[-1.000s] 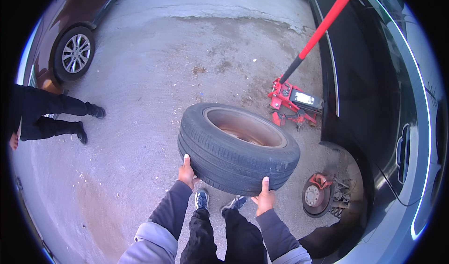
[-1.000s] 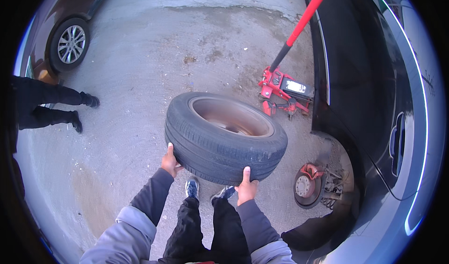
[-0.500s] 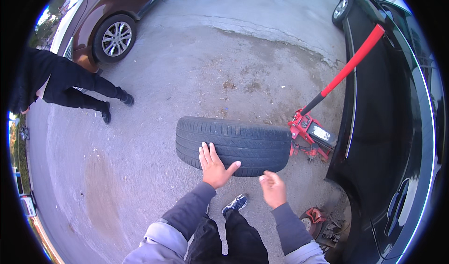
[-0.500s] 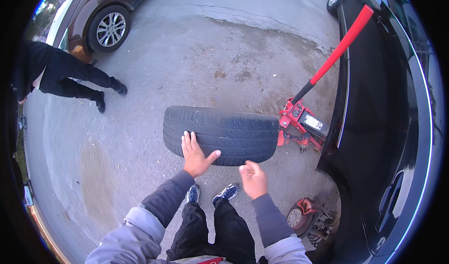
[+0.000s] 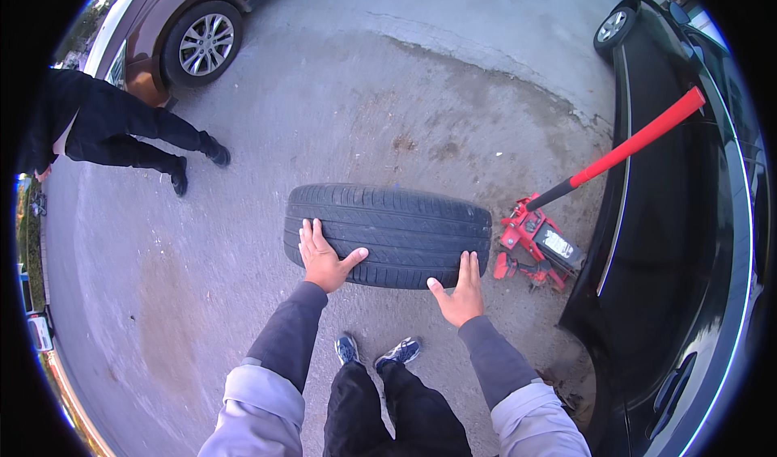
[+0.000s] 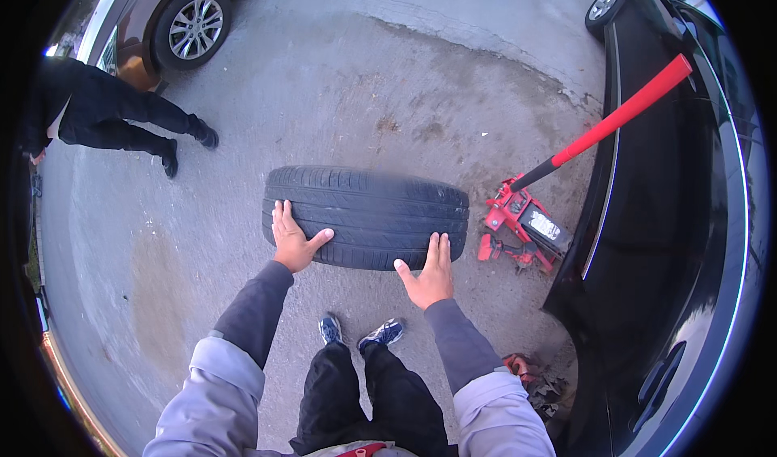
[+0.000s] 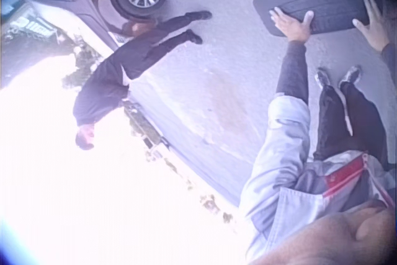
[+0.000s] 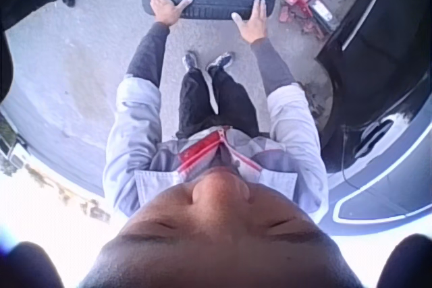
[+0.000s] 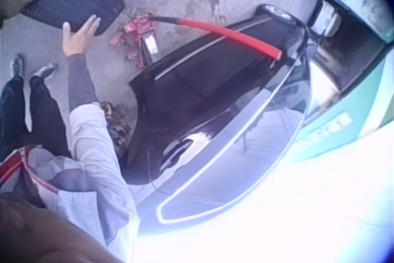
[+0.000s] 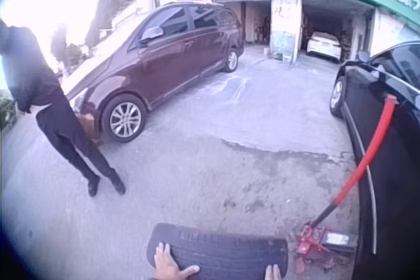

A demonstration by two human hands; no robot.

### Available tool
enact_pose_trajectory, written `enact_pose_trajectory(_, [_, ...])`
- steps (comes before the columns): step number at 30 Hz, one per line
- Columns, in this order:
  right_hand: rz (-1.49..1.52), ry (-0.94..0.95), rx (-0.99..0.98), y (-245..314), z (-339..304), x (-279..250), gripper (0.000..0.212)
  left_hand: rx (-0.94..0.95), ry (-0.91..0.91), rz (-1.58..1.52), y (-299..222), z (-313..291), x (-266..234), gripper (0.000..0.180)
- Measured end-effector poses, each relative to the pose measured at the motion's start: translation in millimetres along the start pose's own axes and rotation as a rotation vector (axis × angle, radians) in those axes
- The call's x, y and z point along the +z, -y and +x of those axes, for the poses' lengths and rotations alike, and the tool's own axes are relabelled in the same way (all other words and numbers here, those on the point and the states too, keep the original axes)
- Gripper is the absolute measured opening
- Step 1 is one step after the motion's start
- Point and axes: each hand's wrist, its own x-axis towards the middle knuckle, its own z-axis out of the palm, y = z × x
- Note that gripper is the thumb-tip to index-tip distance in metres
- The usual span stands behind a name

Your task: The person removes a tire from a car using a lug wrench and jack, then rolls the tire into a garage and places it on a tire machine. The person uses a red tool to remove the valve stem cap and continues to manipulate the tire on the machine.

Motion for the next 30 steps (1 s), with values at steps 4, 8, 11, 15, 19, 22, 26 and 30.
enact_pose_trajectory(4, [-0.012, 0.022, -0.111, 20, 24, 6, 0.11, -0.029, -0.059, -0.095, 28, 15, -8, 0.139])
enact_pose_trajectory(8, [-0.07, 0.07, -0.183, 56, 66, 6, 0.108, -0.094, -0.12, -0.207, 60, 32, -16, 0.134])
enact_pose_trajectory(11, [-0.132, 0.097, -0.23, 88, 87, 11, 0.108, -0.163, -0.134, -0.274, 94, 37, -19, 0.133])
enact_pose_trajectory(15, [-0.184, 0.125, -0.335, 125, 90, 22, 0.106, -0.265, -0.039, -0.383, 151, 9, -13, 0.133])
enact_pose_trajectory(19, [-0.204, 0.217, -0.411, 155, 85, 37, 0.104, -0.347, 0.058, -0.427, 199, -38, -9, 0.136])
enact_pose_trajectory(22, [-0.222, 0.266, -0.497, 175, 87, 47, 0.102, -0.395, 0.147, -0.606, 217, -68, -18, 0.134])
enact_pose_trajectory(26, [-0.231, 0.359, -0.612, 199, 101, 59, 0.103, -0.451, 0.189, -0.213, 207, -80, -56, 0.125])
enact_pose_trajectory(30, [-0.177, 0.419, -0.723, 215, 120, 70, 0.1, -0.251, 0.017, -0.124, 158, -59, -101, 0.116])
